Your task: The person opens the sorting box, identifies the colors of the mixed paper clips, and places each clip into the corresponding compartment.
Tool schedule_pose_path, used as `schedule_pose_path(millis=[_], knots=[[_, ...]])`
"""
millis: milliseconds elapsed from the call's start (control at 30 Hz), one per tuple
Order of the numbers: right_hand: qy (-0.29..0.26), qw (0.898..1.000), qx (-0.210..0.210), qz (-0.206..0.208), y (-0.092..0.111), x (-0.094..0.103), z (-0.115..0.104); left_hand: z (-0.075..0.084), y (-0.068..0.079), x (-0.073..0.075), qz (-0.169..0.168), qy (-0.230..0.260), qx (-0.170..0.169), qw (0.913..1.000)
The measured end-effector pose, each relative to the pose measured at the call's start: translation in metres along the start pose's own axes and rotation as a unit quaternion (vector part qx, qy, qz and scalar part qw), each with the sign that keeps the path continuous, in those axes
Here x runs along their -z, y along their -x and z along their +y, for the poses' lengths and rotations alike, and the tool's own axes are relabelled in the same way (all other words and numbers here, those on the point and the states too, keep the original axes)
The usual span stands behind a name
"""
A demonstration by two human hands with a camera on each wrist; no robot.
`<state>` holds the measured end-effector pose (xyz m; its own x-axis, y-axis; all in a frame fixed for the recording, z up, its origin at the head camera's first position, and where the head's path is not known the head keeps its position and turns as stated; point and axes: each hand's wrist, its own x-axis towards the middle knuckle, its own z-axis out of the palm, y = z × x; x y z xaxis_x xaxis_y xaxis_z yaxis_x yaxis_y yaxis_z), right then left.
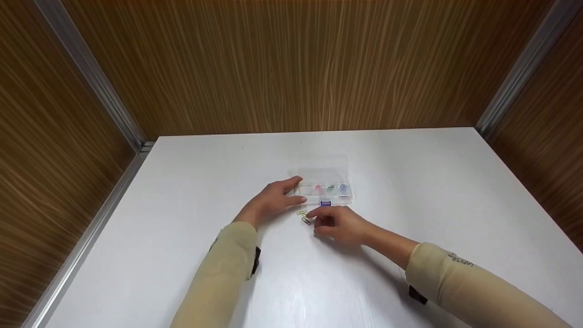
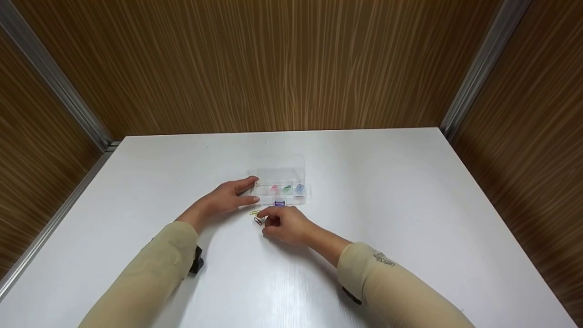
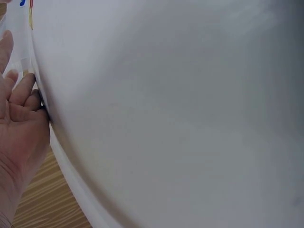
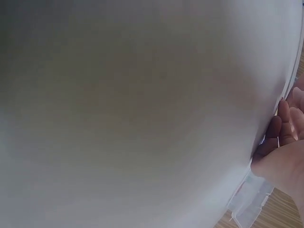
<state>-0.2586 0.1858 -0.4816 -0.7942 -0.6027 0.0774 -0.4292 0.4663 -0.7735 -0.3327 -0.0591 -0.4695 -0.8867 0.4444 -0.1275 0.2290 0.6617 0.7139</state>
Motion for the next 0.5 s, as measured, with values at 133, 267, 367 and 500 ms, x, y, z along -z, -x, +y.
schedule_pose_path(millis=[133,267,367,500], knots=[[0.005,1.000,0.002,-0.004,-0.0018,-0.0019,0.0011,-0.0008,0.0005,-0.0011,-0.001,0.000,0.003,1.0000],[0.011,1.000,0.001,-0.012,-0.0033,-0.0030,0.0020,-0.0015,0.0005,-0.0014,0.001,-0.001,0.005,1.0000],[0.014,1.000,0.003,-0.016,-0.0037,-0.0029,0.0023,-0.0020,0.0003,-0.0014,0.001,-0.002,0.005,1.0000],[0.012,1.000,0.009,-0.022,-0.0037,-0.0022,0.0025,-0.0027,-0.0003,-0.0012,0.000,-0.002,-0.001,1.0000]])
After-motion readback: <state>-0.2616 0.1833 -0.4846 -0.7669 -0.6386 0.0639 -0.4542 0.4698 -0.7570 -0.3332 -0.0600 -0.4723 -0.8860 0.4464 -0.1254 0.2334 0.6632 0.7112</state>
